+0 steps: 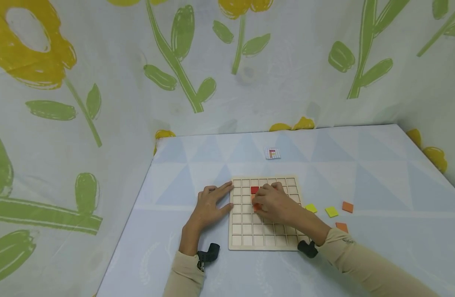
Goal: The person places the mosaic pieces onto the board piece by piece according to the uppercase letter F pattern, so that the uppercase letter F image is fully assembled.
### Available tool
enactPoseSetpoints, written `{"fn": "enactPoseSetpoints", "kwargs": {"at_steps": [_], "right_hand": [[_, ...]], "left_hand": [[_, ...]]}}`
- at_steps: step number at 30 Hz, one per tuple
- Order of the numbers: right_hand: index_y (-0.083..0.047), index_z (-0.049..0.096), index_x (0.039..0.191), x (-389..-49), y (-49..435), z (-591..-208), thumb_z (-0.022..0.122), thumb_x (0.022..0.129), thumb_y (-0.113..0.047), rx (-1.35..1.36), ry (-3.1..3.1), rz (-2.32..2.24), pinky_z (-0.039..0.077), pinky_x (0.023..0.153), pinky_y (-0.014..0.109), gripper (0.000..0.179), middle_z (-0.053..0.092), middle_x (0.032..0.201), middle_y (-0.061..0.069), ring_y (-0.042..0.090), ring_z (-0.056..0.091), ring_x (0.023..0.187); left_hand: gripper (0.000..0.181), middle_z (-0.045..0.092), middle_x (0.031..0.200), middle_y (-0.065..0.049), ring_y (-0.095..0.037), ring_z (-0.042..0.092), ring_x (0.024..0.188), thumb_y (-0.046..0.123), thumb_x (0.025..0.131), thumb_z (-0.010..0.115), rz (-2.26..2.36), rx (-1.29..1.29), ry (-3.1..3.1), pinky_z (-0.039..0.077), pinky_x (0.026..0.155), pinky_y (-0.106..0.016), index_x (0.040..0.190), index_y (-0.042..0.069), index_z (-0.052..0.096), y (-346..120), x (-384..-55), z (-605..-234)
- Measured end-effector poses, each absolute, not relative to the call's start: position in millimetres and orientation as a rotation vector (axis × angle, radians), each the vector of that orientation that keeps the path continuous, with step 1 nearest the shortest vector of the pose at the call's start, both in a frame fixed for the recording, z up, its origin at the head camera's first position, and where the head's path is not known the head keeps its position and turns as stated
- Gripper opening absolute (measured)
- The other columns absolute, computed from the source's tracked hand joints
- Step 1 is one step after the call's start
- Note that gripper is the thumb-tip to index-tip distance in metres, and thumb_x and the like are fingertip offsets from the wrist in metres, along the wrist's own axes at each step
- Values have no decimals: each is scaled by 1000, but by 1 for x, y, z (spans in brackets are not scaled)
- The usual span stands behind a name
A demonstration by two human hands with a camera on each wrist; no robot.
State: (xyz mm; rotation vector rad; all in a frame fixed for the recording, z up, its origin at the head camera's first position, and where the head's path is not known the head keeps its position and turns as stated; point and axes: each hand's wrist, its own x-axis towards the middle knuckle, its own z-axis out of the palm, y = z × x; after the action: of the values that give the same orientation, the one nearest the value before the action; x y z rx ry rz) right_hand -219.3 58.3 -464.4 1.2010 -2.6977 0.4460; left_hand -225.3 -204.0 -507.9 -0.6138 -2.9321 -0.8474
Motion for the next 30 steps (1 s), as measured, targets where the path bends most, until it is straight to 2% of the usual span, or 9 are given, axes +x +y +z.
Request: {"fn": "enactPoseSetpoints", "kwargs": {"at_steps": [7,24,30], "right_hand": [[-16,76,92,-219,58,-465,85,80,-19,1225,-2668,405,38,84,45,15,69,97,-4,18,57,98],[-19,76,91,-218,60,-467,84,80,-18,1215,-2673,416,37,85,45,14,69,99,-5,18,57,100],[-16,77,95,-215,69,-458,84,80,-15,1182,-2697,473,37,85,45,17,69,99,-5,19,58,101]], "left_hand": [[58,41,155,16,-28,41,126,42,93,61,-840,-625,-2910,30,96,-50,149,27,51,-204,-226,-509],[59,40,155,18,-28,40,128,42,94,62,-845,-614,-2936,29,100,-51,150,28,50,-203,-227,-510],[59,39,155,18,-28,40,128,42,94,61,-841,-606,-2939,29,100,-51,150,29,49,-204,-227,-511]]}}
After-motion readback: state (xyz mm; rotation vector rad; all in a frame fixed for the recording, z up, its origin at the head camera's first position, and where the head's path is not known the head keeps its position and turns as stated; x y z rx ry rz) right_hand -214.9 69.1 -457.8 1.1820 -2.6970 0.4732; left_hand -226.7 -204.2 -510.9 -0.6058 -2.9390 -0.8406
